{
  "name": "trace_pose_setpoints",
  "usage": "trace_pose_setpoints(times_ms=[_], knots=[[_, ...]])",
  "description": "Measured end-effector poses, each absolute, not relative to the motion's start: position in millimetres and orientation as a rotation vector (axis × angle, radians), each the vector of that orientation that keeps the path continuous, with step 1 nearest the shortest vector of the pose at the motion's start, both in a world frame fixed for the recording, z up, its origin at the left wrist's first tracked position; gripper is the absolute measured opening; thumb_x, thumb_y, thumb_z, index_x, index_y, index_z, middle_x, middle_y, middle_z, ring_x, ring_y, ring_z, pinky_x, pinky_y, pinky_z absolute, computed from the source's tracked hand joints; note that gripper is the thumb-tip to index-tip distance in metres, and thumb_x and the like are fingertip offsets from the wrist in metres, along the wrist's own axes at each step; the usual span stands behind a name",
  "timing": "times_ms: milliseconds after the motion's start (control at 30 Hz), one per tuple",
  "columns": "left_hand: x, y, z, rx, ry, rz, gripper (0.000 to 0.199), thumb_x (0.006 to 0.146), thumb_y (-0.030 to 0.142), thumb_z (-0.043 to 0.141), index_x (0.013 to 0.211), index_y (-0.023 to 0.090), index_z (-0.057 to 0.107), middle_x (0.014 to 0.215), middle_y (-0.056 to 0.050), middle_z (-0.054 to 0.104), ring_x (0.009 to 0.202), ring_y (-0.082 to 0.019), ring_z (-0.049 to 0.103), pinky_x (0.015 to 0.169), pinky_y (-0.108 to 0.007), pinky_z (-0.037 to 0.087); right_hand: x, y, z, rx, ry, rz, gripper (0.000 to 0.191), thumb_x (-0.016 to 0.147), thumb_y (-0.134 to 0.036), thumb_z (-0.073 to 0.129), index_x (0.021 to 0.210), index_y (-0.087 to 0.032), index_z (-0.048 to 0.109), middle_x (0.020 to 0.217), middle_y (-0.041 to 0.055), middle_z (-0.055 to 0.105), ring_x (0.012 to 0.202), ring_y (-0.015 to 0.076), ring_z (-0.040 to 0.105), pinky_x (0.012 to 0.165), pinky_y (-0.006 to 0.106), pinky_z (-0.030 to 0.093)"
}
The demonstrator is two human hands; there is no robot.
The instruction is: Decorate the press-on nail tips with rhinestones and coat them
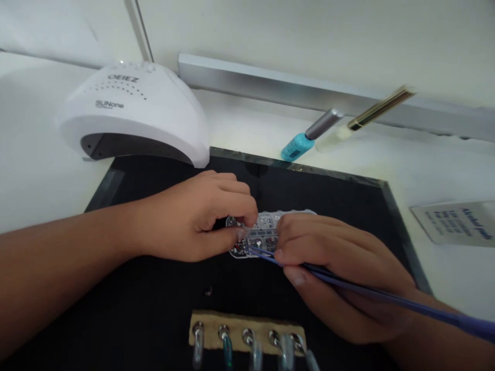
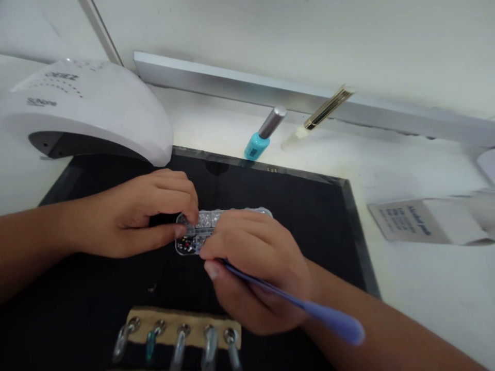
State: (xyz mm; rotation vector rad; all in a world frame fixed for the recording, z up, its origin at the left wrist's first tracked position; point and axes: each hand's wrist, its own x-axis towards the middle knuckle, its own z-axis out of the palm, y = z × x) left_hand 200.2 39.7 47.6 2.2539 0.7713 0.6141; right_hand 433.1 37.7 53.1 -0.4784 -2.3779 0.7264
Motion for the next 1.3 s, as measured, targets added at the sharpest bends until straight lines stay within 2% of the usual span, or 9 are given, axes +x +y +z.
trace_pose_setpoints(times_ms=[300,1300], knots=[[200.4,39.5,47.3,2.253,0.772,0.612,0.009,0.082,0.007,0.057,0.086,0.013,0.062,0.083,-0.002,0.062,0.08,-0.014,0.056,0.077,-0.03,0.038,434.2,38.8,52.2,-0.454,-2.423,0.706,0.017,0.083,-0.006,0.055,0.094,-0.018,0.059,0.076,0.0032,0.067,0.072,0.0157,0.066,0.07,0.032,0.058],[199.7,39.4,46.9,2.264,0.771,0.601,0.012,0.083,0.008,0.054,0.089,0.016,0.061,0.085,-0.002,0.063,0.081,-0.015,0.056,0.078,-0.031,0.039,433.4,39.8,51.6,-0.426,-2.394,0.719,0.016,0.081,-0.007,0.056,0.092,-0.018,0.059,0.074,0.0033,0.066,0.07,0.0159,0.065,0.067,0.031,0.058]])
